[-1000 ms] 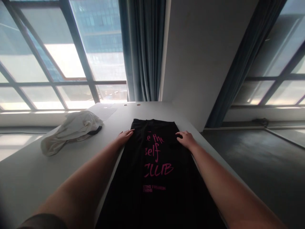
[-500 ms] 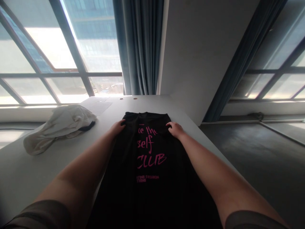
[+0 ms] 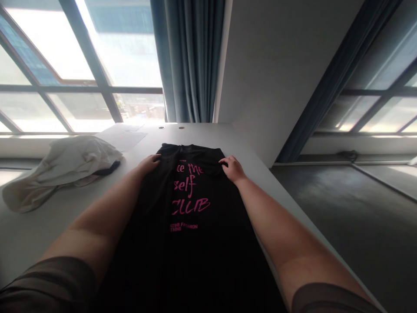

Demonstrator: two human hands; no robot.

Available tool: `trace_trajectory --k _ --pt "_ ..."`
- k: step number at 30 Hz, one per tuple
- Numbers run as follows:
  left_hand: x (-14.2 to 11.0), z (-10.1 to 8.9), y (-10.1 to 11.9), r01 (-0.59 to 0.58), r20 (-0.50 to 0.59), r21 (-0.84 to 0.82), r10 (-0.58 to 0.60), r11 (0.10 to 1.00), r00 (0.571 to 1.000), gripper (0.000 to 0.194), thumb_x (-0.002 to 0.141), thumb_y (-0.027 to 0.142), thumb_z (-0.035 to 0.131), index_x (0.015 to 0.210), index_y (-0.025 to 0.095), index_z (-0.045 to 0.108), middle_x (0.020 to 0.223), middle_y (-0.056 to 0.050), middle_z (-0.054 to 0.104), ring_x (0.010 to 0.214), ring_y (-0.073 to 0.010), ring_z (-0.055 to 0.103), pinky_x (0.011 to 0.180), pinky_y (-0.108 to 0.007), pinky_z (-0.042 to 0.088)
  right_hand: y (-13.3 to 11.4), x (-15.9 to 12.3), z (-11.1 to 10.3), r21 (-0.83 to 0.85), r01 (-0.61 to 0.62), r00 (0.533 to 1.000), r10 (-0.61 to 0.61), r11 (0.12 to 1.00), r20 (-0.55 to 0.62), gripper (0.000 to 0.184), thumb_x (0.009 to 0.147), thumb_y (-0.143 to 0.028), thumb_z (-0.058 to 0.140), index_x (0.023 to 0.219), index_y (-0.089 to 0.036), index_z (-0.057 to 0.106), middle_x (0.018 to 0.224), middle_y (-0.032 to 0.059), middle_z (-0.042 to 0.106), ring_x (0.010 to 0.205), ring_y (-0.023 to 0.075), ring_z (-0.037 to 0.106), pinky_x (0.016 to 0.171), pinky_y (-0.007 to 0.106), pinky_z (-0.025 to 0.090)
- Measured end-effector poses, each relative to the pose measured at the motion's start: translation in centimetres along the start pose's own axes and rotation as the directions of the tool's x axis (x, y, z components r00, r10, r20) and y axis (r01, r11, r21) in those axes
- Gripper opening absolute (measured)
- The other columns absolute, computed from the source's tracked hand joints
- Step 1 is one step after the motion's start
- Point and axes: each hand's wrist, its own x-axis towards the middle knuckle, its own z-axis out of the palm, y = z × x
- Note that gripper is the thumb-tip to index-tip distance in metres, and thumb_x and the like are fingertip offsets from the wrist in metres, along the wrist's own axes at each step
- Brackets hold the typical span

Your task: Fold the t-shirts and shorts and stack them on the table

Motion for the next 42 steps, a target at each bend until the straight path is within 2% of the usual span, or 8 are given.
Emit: trace_trajectory --k 4,7,11,15,19,25,34,42 --pt "-3.2 -1.1 1.2 0.019 -0.029 0.080 -0.017 0.997 0.999 0.056 0.099 0.051 0.059 0.150 0.030 0.057 0.171 -0.011 0.033 0.154 -0.0407 0.035 0.125 -0.060 0.026 -0.3 -0.9 -1.1 0.105 -0.159 0.985 0.151 0.982 0.080 0.038 0.090 -0.023 0.063 0.127 -0.021 0.072 0.131 0.0106 0.065 0.119 0.0235 0.062 0.112 0.034 0.045" --pt "-8.0 -2.0 3.2 -0.191 -0.012 0.198 0.197 0.961 0.980 0.045 0.104 0.048 0.052 0.144 0.032 0.062 0.169 -0.007 0.038 0.157 -0.0391 0.027 0.127 -0.068 0.010 -0.7 -2.3 -2.4 0.149 -0.221 0.969 0.200 0.964 0.144 0.044 0.092 -0.029 0.066 0.135 -0.022 0.066 0.119 0.0092 0.072 0.107 0.0224 0.068 0.103 0.036 0.052" --pt "-17.9 -2.7 6.6 -0.496 0.123 0.180 0.481 0.849 0.868 0.042 0.107 0.045 0.047 0.144 0.033 0.063 0.158 -0.004 0.054 0.151 -0.0310 0.041 0.130 -0.060 0.002 -1.6 -5.7 -4.6 0.198 -0.222 0.945 0.161 0.955 0.285 0.055 0.088 -0.034 0.073 0.141 -0.024 0.061 0.099 0.0044 0.075 0.087 0.0200 0.071 0.087 0.034 0.058" --pt "-28.3 -3.5 7.8 -0.632 0.290 0.030 0.598 0.774 0.747 0.053 0.107 0.048 0.046 0.159 0.038 0.045 0.170 -0.002 0.037 0.158 -0.0311 0.030 0.130 -0.057 0.015 -3.2 -10.4 -7.5 0.298 -0.207 0.871 0.037 0.932 0.489 0.079 0.085 -0.032 0.073 0.158 -0.031 0.042 0.104 0.0015 0.075 0.083 0.0193 0.072 0.083 0.032 0.060" --pt "-34.2 -5.0 5.9 -0.700 0.376 -0.049 0.663 0.712 0.647 0.065 0.104 0.043 0.054 0.165 0.043 0.030 0.175 -0.001 0.022 0.160 -0.0356 0.021 0.128 -0.064 0.017 -5.1 -15.2 -10.8 0.222 -0.258 0.732 0.040 0.940 0.680 0.062 0.081 -0.034 0.078 0.139 -0.029 0.059 0.108 0.0030 0.071 0.075 0.0171 0.069 0.070 0.029 0.060" --pt "-36.6 -7.6 6.0 -0.756 0.419 -0.114 0.721 0.645 0.552 0.076 0.095 0.040 0.068 0.164 0.039 0.036 0.174 -0.005 0.025 0.158 -0.0418 0.024 0.126 -0.069 0.022 -5.7 -18.6 -13.7 0.284 -0.487 0.490 -0.011 0.826 0.872 0.050 0.077 -0.040 0.084 0.118 -0.022 0.062 0.086 -0.0013 0.060 0.061 0.0108 0.060 0.051 0.021 0.053" --pt "-38.6 -6.3 14.7 -0.891 0.444 -0.229 0.856 0.393 0.264 0.053 0.107 0.051 0.047 0.157 0.035 0.048 0.170 -0.012 0.035 0.155 -0.0407 0.032 0.123 -0.070 0.027 -1.8 -17.1 -10.6 0.526 -0.589 0.752 0.177 0.614 0.635 0.045 0.087 -0.045 0.073 0.121 -0.017 0.063 0.068 -0.0015 0.058 0.058 0.0131 0.060 0.049 0.023 0.055" --pt "-35.5 -1.5 27.1 -0.977 0.443 -0.170 0.896 0.132 0.044 0.049 0.105 0.043 0.053 0.151 0.026 0.055 0.161 -0.004 0.048 0.107 -0.0251 0.074 0.085 -0.039 0.062 -2.4 -16.4 -9.8 0.718 -0.453 0.883 0.151 0.529 0.445 0.025 0.092 -0.035 0.070 0.109 -0.017 0.072 0.105 0.0091 0.072 0.073 0.0128 0.065 0.058 0.022 0.057"
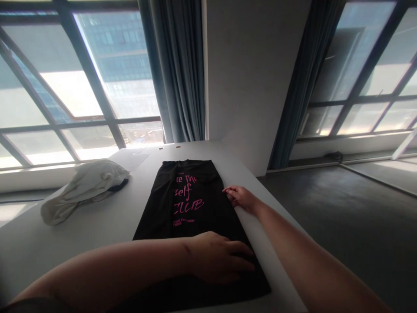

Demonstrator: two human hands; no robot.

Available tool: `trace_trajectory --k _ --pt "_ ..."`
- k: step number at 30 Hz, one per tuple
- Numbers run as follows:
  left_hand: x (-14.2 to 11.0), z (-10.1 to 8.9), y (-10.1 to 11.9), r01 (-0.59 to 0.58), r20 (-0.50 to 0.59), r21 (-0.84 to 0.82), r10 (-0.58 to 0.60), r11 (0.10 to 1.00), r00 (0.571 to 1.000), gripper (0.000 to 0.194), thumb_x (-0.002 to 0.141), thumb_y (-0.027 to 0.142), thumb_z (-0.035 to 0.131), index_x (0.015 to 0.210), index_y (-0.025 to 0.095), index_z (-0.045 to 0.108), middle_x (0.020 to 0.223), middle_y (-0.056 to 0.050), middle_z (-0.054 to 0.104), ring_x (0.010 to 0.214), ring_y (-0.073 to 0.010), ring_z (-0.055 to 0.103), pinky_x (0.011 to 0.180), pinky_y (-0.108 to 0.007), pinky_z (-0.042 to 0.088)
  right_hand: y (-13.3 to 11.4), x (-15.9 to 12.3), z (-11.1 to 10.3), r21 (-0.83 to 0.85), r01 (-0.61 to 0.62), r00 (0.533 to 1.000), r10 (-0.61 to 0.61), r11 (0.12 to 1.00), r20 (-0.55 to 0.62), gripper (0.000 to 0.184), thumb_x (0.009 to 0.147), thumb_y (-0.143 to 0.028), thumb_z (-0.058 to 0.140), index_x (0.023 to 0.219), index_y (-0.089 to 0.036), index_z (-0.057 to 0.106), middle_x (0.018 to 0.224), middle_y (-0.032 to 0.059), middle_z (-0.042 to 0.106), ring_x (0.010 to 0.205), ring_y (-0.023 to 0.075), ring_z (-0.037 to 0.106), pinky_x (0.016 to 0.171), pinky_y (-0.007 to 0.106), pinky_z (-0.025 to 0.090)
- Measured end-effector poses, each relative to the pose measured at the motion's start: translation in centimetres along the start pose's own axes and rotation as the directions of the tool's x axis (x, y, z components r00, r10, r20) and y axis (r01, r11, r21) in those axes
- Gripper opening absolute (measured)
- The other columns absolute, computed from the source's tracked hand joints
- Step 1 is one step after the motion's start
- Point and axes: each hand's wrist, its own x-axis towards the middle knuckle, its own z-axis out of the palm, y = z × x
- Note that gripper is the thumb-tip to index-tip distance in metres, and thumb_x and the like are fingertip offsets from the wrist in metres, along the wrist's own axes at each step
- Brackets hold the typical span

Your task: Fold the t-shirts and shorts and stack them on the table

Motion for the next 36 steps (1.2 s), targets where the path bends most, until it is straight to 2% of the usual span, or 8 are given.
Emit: trace_trajectory --k 4,7,9,13,17,24,31,36 --pt "5.4 0.3 -0.6 -0.076 0.121 0.023 0.072 0.997 0.990 0.047 0.105 0.038 0.050 0.151 0.025 0.054 0.158 -0.002 0.051 0.103 -0.0224 0.074 0.075 -0.036 0.060 0.6 0.3 -0.6 0.083 0.000 0.999 -0.005 0.997 0.051 0.029 0.098 -0.042 0.062 0.109 -0.017 0.074 0.117 0.0100 0.072 0.075 0.0119 0.067 0.068 0.024 0.060" --pt "6.7 0.2 -0.9 -0.107 0.170 -0.012 0.107 0.994 0.980 0.047 0.102 0.036 0.052 0.148 0.026 0.056 0.141 -0.003 0.064 0.102 -0.0230 0.074 0.068 -0.035 0.057 1.8 1.3 -1.0 0.112 0.032 0.999 -0.036 0.993 0.039 0.033 0.099 -0.046 0.058 0.107 -0.018 0.074 0.113 0.0103 0.074 0.089 0.0165 0.071 0.079 0.029 0.061" --pt "6.5 -0.3 -1.0 -0.159 0.179 -0.033 0.163 0.987 0.970 0.043 0.099 0.035 0.056 0.141 0.025 0.062 0.130 -0.003 0.068 0.101 -0.0225 0.074 0.064 -0.033 0.054 2.5 2.5 -1.1 0.020 0.128 0.992 -0.128 0.992 -0.023 0.037 0.100 -0.049 0.054 0.107 -0.019 0.074 0.112 0.0102 0.075 0.102 0.0202 0.071 0.091 0.033 0.060" --pt "4.6 -2.1 -0.8 -0.177 0.050 -0.021 0.178 0.984 0.983 0.029 0.097 0.035 0.063 0.124 0.025 0.070 0.130 -0.001 0.066 0.093 -0.0188 0.073 0.057 -0.032 0.050 3.0 6.6 -0.9 -0.382 0.294 0.932 -0.351 0.876 -0.089 0.042 0.100 -0.053 0.051 0.114 -0.023 0.076 0.122 0.0083 0.075 0.122 0.0256 0.066 0.115 0.045 0.047" --pt "2.0 -3.9 -0.3 -0.104 -0.119 0.017 0.106 0.994 0.987 0.026 0.102 0.036 0.061 0.124 0.026 0.067 0.134 0.001 0.064 0.090 -0.0158 0.070 0.057 -0.032 0.050 2.2 12.2 -0.7 -0.588 0.274 0.923 -0.380 0.761 -0.061 0.051 0.103 -0.056 0.042 0.134 -0.028 0.071 0.143 0.0046 0.067 0.140 0.0236 0.056 0.126 0.042 0.035" --pt "-2.3 -3.4 -0.8 0.019 -0.282 0.058 -0.002 0.998 0.959 0.023 0.109 0.034 0.052 0.123 0.028 0.069 0.119 0.002 0.070 0.096 -0.0142 0.065 0.067 -0.028 0.047 0.7 20.2 0.4 -0.620 0.153 0.959 -0.267 0.770 -0.096 0.066 0.107 -0.063 0.028 0.136 -0.023 0.071 0.146 0.0074 0.064 0.146 0.0240 0.051 0.125 0.040 0.035" --pt "-5.8 -1.9 0.4 0.062 -0.298 0.079 -0.036 0.995 0.954 0.024 0.110 0.036 0.048 0.112 0.027 0.071 0.113 0.002 0.072 0.097 -0.0155 0.060 0.066 -0.031 0.046 -1.3 22.1 2.9 -0.657 0.093 0.959 -0.244 0.748 -0.141 0.071 0.110 -0.051 0.015 0.144 -0.014 0.065 0.153 0.0120 0.057 0.149 0.0230 0.047 0.124 0.037 0.034" --pt "-8.7 -2.0 1.7 0.144 -0.338 0.040 -0.122 0.989 0.933 0.024 0.109 0.043 0.054 0.099 0.029 0.071 0.130 0.007 0.071 0.114 -0.0139 0.061 0.086 -0.032 0.046 -5.2 23.0 7.2 -0.717 0.149 0.949 -0.302 0.680 -0.089 0.073 0.110 -0.056 0.011 0.148 -0.019 0.062 0.154 0.0080 0.057 0.149 0.0247 0.047 0.123 0.036 0.034"
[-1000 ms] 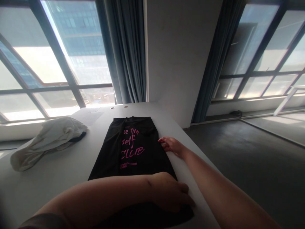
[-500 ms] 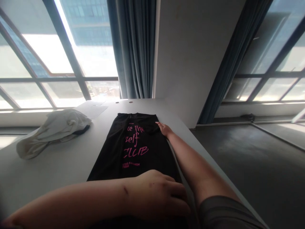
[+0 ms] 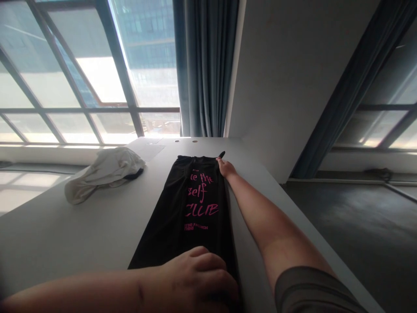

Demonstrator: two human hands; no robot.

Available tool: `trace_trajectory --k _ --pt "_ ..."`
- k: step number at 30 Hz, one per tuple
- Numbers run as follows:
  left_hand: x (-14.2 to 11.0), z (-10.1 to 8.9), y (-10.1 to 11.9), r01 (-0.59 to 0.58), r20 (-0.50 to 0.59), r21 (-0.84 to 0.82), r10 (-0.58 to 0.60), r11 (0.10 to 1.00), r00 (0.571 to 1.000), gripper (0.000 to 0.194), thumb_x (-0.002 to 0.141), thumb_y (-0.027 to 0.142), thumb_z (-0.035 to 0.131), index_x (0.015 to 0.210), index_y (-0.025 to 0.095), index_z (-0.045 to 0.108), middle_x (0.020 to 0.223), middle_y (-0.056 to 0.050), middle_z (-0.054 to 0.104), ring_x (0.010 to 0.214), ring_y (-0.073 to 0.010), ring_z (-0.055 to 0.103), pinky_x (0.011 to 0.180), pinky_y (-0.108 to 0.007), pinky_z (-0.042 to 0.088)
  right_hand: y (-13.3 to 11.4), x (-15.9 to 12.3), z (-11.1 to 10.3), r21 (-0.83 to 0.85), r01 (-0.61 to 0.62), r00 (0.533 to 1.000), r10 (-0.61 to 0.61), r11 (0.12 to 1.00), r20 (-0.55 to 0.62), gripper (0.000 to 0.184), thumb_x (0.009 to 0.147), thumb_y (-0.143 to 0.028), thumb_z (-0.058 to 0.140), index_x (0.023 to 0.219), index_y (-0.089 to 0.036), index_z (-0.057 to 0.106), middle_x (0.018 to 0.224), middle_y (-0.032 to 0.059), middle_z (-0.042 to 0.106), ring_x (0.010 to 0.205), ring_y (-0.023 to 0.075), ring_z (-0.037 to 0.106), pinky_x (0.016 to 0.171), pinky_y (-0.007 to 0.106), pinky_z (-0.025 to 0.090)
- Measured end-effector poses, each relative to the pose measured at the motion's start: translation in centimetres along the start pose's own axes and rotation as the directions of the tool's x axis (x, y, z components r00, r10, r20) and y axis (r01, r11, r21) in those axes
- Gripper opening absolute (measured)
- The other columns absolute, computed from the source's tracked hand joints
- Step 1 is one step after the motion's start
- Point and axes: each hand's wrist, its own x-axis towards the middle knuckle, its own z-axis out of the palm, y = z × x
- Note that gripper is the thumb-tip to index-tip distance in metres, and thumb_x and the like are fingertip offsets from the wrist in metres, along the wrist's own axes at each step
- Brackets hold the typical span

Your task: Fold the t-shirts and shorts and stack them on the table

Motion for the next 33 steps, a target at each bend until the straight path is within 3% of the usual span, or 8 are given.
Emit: trace_trajectory --k 5,7,10,15,18,23,29,33 --pt "-4.8 -0.8 0.2 0.023 0.091 -0.013 -0.022 1.000 0.996 0.018 0.107 0.037 0.060 0.095 0.025 0.067 0.101 0.006 0.075 0.091 -0.0102 0.065 0.087 -0.030 0.044 -6.6 0.8 3.8 -0.073 0.170 0.975 -0.156 0.983 0.160 0.067 0.106 -0.067 0.034 0.151 -0.025 0.059 0.158 0.0037 0.054 0.149 0.0253 0.046 0.124 0.031 0.030" --pt "-6.8 -0.6 0.0 0.031 0.126 0.011 -0.032 0.999 0.991 0.018 0.106 0.036 0.061 0.092 0.025 0.065 0.099 0.005 0.075 0.085 -0.0114 0.064 0.083 -0.031 0.045 -8.1 0.6 6.0 -0.100 0.207 0.952 -0.177 0.973 0.250 0.070 0.103 -0.070 0.041 0.156 -0.026 0.054 0.160 0.0049 0.051 0.149 0.0253 0.047 0.124 0.032 0.032" --pt "-9.3 0.6 -0.9 0.016 0.171 0.022 -0.020 1.000 0.985 0.014 0.102 0.034 0.067 0.091 0.024 0.064 0.108 0.004 0.075 0.083 -0.0130 0.063 0.075 -0.033 0.046 -8.7 0.1 9.0 -0.162 0.197 0.932 -0.134 0.967 0.336 0.080 0.099 -0.075 0.045 0.162 -0.026 0.044 0.163 0.0110 0.046 0.149 0.0307 0.046 0.124 0.043 0.032" --pt "-11.3 3.8 -3.1 0.025 0.127 -0.064 -0.017 0.998 0.992 0.015 0.103 0.038 0.066 0.098 0.024 0.067 0.116 0.005 0.075 0.094 -0.0135 0.066 0.080 -0.032 0.047 -7.2 0.0 11.9 -0.265 0.175 0.943 -0.084 0.948 0.321 0.074 0.103 -0.071 0.037 0.164 -0.030 0.038 0.173 0.0087 0.026 0.160 0.0314 0.024 0.129 0.055 0.015" --pt "-11.9 5.0 -3.7 0.069 0.034 -0.116 -0.065 0.991 0.997 0.017 0.106 0.041 0.061 0.114 0.028 0.069 0.127 0.004 0.073 0.112 -0.0167 0.066 0.099 -0.033 0.045 -6.5 0.4 12.5 -0.294 0.175 0.949 -0.081 0.940 0.304 0.069 0.105 -0.063 0.038 0.164 -0.027 0.039 0.172 0.0090 0.028 0.159 0.0316 0.025 0.129 0.054 0.015" --pt "-13.1 6.7 -4.0 0.197 -0.143 -0.010 -0.196 0.980 0.970 0.033 0.108 0.046 0.053 0.139 0.039 0.062 0.150 0.000 0.061 0.143 -0.0281 0.051 0.121 -0.050 0.037 -6.0 1.1 12.5 -0.282 0.192 0.962 -0.124 0.940 0.243 0.058 0.105 -0.048 0.044 0.157 -0.022 0.052 0.167 0.0099 0.039 0.156 0.0316 0.034 0.129 0.052 0.021" --pt "-13.4 6.5 -4.5 0.112 -0.038 -0.005 -0.113 0.994 0.993 0.024 0.107 0.043 0.057 0.126 0.036 0.070 0.145 0.004 0.065 0.143 -0.0251 0.053 0.126 -0.052 0.033 -6.6 0.3 11.7 -0.206 0.255 0.964 -0.231 0.945 0.133 0.045 0.101 -0.029 0.046 0.138 -0.016 0.068 0.151 0.0131 0.058 0.145 0.0261 0.049 0.126 0.040 0.032" --pt "-13.1 6.3 -4.1 0.117 -0.024 -0.034 -0.117 0.993 0.993 0.024 0.110 0.042 0.051 0.107 0.030 0.072 0.128 0.003 0.073 0.122 -0.0197 0.065 0.119 -0.045 0.040 -7.4 -3.2 10.5 -0.125 0.391 0.917 -0.375 0.912 0.135 0.039 0.095 -0.020 0.051 0.128 -0.019 0.072 0.136 0.0112 0.066 0.131 0.0249 0.057 0.122 0.042 0.038"
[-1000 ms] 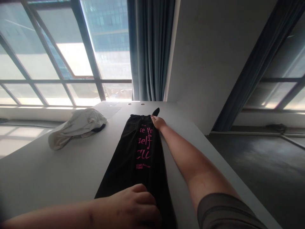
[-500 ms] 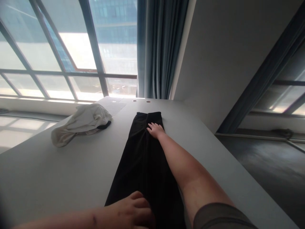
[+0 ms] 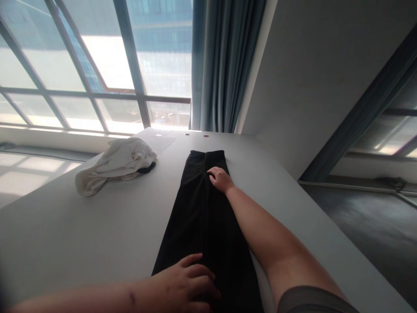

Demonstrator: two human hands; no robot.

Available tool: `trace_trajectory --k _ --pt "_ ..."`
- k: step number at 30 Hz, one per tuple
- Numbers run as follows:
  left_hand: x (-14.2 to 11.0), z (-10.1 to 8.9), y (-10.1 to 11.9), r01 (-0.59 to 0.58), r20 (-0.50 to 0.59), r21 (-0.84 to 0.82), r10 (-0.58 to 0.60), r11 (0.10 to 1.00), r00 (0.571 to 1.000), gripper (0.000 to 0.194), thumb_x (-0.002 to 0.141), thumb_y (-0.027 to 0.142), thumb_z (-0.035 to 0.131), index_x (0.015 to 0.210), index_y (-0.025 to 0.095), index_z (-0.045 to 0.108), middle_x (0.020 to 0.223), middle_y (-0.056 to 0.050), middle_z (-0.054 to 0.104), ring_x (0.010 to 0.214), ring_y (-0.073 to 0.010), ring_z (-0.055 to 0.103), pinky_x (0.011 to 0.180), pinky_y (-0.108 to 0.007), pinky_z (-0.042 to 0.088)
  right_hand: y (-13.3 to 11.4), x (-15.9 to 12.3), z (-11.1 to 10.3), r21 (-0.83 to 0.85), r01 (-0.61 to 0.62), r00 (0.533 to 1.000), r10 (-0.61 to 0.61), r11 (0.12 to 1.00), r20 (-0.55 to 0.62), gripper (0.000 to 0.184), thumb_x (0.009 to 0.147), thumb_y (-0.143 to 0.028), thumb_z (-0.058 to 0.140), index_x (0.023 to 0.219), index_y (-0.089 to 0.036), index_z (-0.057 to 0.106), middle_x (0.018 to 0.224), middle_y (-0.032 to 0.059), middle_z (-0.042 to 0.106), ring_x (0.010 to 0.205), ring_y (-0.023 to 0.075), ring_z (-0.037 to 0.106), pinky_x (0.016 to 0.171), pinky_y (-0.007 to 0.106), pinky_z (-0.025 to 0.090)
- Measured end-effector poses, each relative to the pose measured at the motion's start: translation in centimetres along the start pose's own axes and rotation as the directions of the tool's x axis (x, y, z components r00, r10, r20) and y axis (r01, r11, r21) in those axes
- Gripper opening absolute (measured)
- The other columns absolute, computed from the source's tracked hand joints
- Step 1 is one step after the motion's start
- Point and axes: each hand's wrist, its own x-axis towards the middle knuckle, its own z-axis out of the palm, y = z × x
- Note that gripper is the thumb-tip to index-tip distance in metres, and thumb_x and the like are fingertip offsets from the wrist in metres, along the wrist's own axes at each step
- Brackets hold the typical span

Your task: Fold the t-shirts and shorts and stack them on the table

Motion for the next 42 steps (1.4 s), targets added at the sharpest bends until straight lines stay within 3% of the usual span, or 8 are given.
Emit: trace_trajectory --k 8,15,18,22,26,32,37,42 --pt "0.3 -2.9 2.1 0.316 0.096 -0.183 -0.303 0.931 0.948 0.015 0.085 0.027 0.071 0.096 0.020 0.063 0.096 -0.003 0.071 0.082 -0.0189 0.067 0.072 -0.029 0.054 -5.3 -13.4 -4.4 0.266 0.212 0.974 -0.224 0.941 0.018 0.035 0.096 -0.028 0.059 0.128 -0.029 0.071 0.134 0.0086 0.064 0.129 0.0258 0.057 0.117 0.047 0.043" --pt "0.8 -4.9 -2.2 0.707 0.145 -0.630 -0.846 0.321 0.513 0.020 0.085 0.025 0.055 0.100 0.020 0.066 0.095 -0.002 0.072 0.093 -0.0226 0.068 0.083 -0.031 0.054 -9.7 -22.4 -9.5 0.534 0.114 0.954 -0.242 0.838 0.176 0.050 0.104 -0.060 0.044 0.134 -0.029 0.069 0.123 0.0116 0.071 0.115 0.0274 0.067 0.104 0.042 0.053" --pt "0.8 -4.7 -3.6 0.715 0.231 -0.677 -0.873 0.173 0.430 0.024 0.088 0.032 0.053 0.105 0.020 0.066 0.098 -0.002 0.073 0.102 -0.0246 0.068 0.088 -0.032 0.054 -10.8 -23.3 -9.4 0.485 0.173 0.929 -0.305 0.857 0.208 0.078 0.088 -0.057 0.073 0.157 -0.028 0.050 0.144 0.0146 0.061 0.130 0.0328 0.061 0.110 0.045 0.050" --pt "0.5 -6.3 -3.2 0.727 0.328 -0.635 -0.761 0.261 0.559 0.037 0.090 0.043 0.058 0.118 0.019 0.065 0.104 -0.004 0.074 0.100 -0.0254 0.069 0.086 -0.034 0.056 -10.9 -23.2 -7.7 0.410 0.147 0.959 -0.232 0.900 0.165 0.091 0.083 -0.022 0.075 0.164 -0.033 0.036 0.134 0.0107 0.068 0.116 0.0263 0.069 0.101 0.039 0.056" --pt "0.0 -7.9 -1.0 0.679 0.337 -0.417 -0.592 0.604 0.732 0.081 0.073 0.045 0.081 0.145 0.023 0.052 0.136 -0.011 0.066 0.115 -0.0340 0.068 0.099 -0.045 0.055 -11.3 -23.2 -7.8 0.353 0.306 0.910 -0.380 0.884 0.163 0.069 0.085 -0.018 0.067 0.152 -0.031 0.055 0.127 0.0113 0.071 0.112 0.0250 0.070 0.098 0.039 0.056" --pt "-0.1 -8.5 1.0 0.610 0.413 -0.347 -0.468 0.712 0.781 0.091 0.073 0.015 0.067 0.159 0.023 0.038 0.152 -0.014 0.057 0.134 -0.0343 0.060 0.112 -0.046 0.050 -13.6 -23.1 -10.3 0.443 0.490 0.714 -0.637 0.751 0.291 0.060 0.084 -0.028 0.065 0.142 -0.013 0.064 0.141 0.0202 0.065 0.127 0.0324 0.064 0.111 0.050 0.049" --pt "0.6 -10.4 0.2 0.476 0.435 -0.473 -0.273 0.742 0.858 0.070 0.077 0.003 0.055 0.140 0.031 0.059 0.132 -0.001 0.070 0.122 -0.0208 0.067 0.109 -0.032 0.051 -13.7 -22.6 -12.7 0.680 0.194 0.611 -0.630 0.707 0.480 0.054 0.074 -0.026 0.064 0.126 -0.020 0.077 0.131 0.0090 0.074 0.129 0.0285 0.066 0.121 0.044 0.040" --pt "-0.5 -10.3 0.1 0.485 0.523 -0.271 -0.296 0.831 0.799 0.067 0.075 0.012 0.067 0.139 0.028 0.060 0.125 -0.006 0.068 0.112 -0.0276 0.069 0.101 -0.039 0.055 -13.0 -22.8 -13.9 0.603 -0.040 0.587 -0.469 0.797 0.660 0.067 0.065 -0.012 0.056 0.128 -0.025 0.078 0.136 0.0042 0.071 0.135 0.0268 0.061 0.125 0.046 0.035"
